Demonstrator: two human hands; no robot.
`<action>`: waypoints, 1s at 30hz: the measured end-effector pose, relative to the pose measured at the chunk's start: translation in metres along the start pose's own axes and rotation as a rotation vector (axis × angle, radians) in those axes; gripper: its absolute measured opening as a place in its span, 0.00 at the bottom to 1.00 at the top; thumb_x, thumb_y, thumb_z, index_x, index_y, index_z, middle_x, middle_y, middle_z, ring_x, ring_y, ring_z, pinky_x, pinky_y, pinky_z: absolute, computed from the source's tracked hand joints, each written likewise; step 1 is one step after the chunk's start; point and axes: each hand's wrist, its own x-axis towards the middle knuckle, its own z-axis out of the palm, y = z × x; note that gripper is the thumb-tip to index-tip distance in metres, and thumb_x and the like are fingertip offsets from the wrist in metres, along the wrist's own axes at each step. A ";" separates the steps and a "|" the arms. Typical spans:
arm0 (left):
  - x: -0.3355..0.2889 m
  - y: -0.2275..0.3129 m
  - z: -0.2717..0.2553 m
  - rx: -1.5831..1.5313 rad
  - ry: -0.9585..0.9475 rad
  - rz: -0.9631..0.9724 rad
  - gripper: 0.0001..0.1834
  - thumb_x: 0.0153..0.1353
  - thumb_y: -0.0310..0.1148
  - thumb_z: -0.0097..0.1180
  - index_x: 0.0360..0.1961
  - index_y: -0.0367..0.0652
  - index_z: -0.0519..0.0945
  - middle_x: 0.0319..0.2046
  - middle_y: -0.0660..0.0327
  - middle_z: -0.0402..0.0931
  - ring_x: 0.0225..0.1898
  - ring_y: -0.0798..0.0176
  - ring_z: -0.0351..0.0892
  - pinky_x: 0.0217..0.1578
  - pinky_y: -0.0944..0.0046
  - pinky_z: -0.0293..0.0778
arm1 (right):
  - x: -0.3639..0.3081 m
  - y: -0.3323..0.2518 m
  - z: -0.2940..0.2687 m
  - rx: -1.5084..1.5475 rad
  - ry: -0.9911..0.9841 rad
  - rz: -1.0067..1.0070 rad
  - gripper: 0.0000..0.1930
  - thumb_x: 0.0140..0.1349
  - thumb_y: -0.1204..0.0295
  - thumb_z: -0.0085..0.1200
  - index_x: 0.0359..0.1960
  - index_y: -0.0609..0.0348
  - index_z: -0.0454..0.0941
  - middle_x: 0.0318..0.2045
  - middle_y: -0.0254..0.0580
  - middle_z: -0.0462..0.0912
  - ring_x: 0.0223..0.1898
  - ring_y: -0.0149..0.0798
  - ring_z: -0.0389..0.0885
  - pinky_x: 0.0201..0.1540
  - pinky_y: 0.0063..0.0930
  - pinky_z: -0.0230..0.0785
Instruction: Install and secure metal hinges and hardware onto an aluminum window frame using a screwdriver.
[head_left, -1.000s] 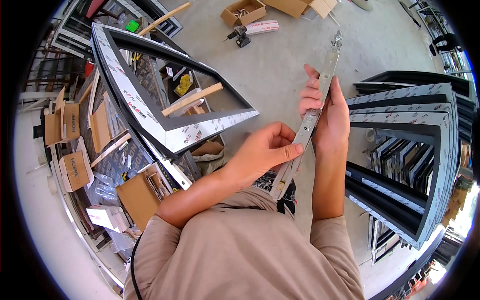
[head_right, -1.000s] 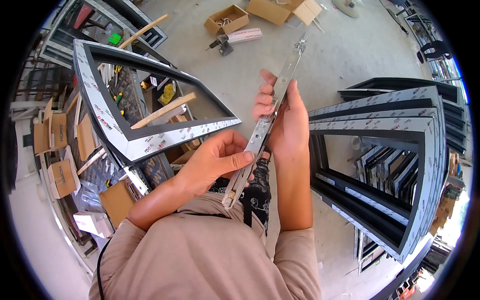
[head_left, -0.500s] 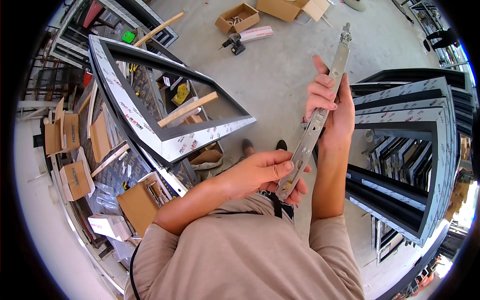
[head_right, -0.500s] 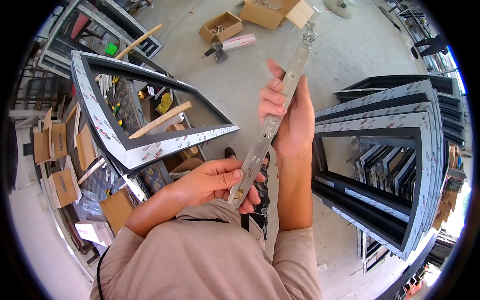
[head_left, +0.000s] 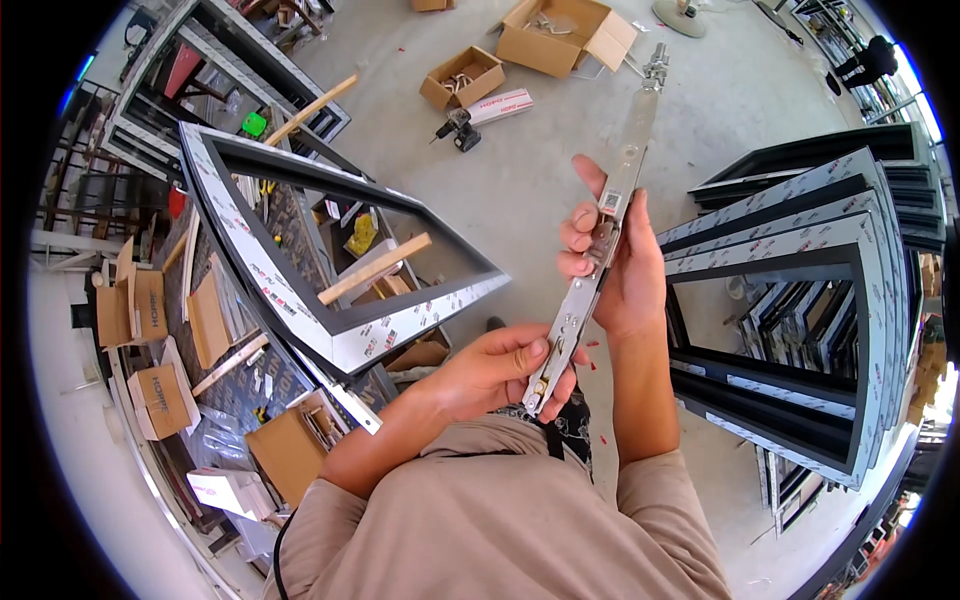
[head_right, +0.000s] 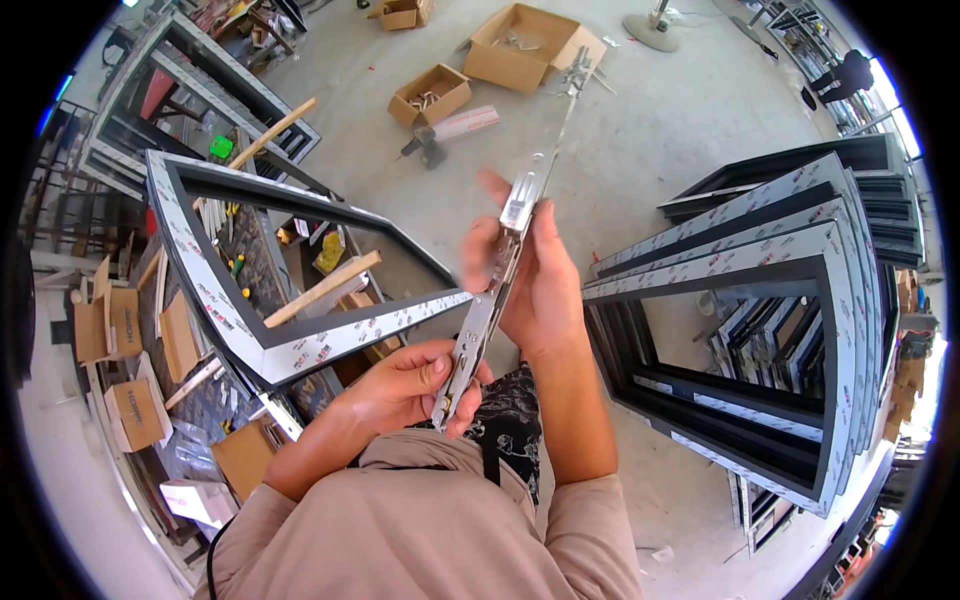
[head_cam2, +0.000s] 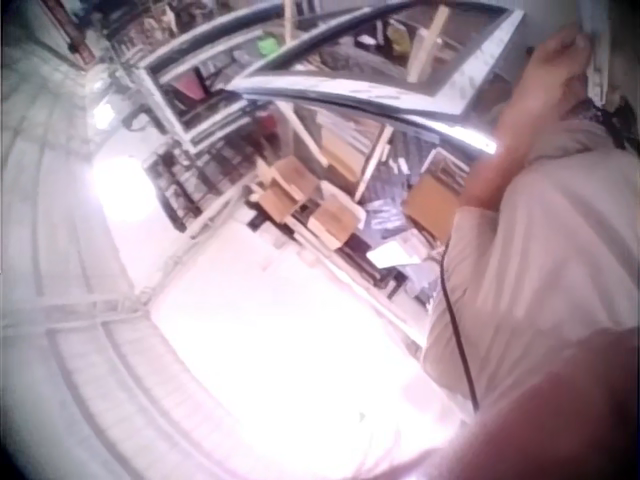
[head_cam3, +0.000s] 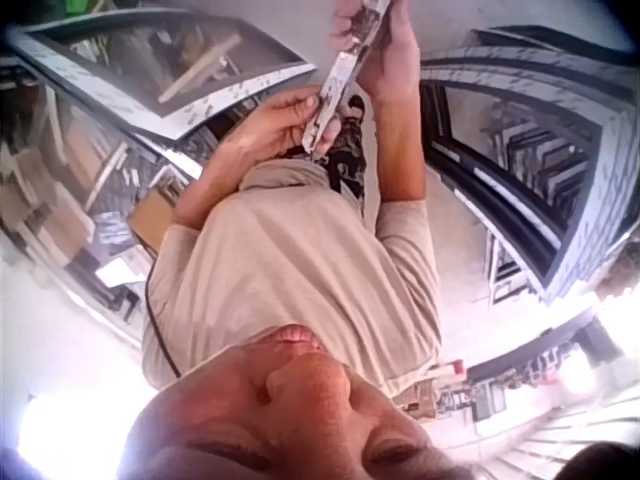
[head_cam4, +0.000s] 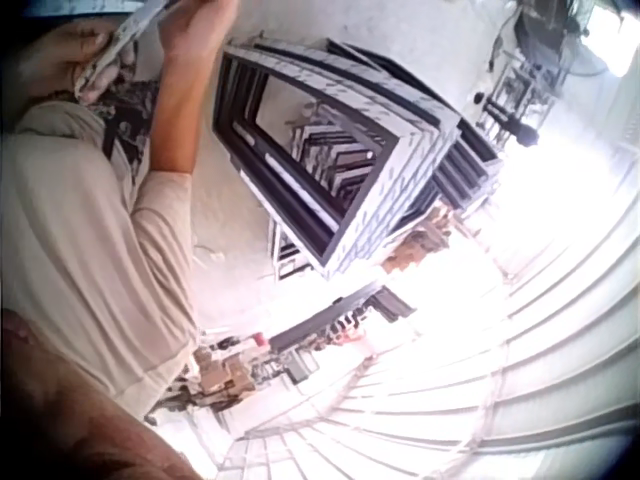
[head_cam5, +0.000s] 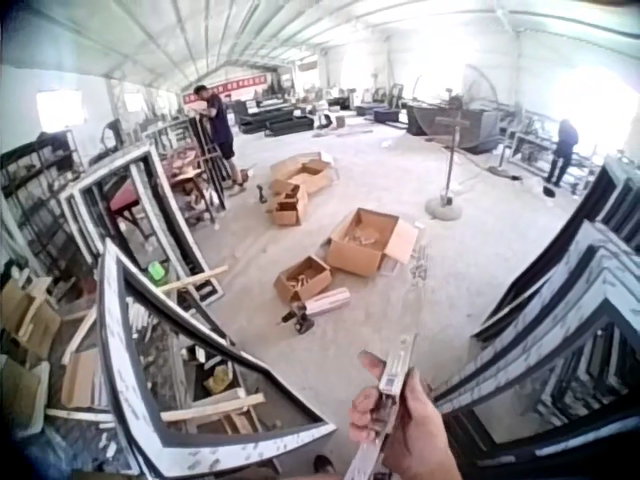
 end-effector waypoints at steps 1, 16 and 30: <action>0.000 0.000 0.000 0.010 -0.004 -0.002 0.28 0.71 0.50 0.43 0.57 0.34 0.69 0.37 0.58 0.77 0.34 0.62 0.78 0.37 0.64 0.74 | 0.000 0.001 -0.001 0.001 -0.006 -0.008 0.33 0.73 0.48 0.36 0.70 0.58 0.55 0.31 0.35 0.76 0.31 0.30 0.68 0.27 0.23 0.60; 0.005 0.000 -0.015 0.104 -0.011 0.060 0.22 0.72 0.47 0.42 0.55 0.40 0.70 0.38 0.57 0.76 0.38 0.63 0.77 0.42 0.62 0.73 | -0.005 0.006 0.024 -0.341 0.041 0.001 0.32 0.71 0.48 0.39 0.67 0.61 0.61 0.37 0.39 0.81 0.37 0.33 0.78 0.38 0.29 0.72; 0.011 -0.031 -0.016 0.133 0.037 0.110 0.21 0.75 0.46 0.36 0.56 0.42 0.67 0.35 0.59 0.75 0.36 0.65 0.76 0.41 0.66 0.73 | -0.039 0.018 0.038 -0.498 0.103 -0.072 0.30 0.73 0.56 0.41 0.67 0.67 0.59 0.33 0.45 0.80 0.27 0.31 0.74 0.29 0.23 0.66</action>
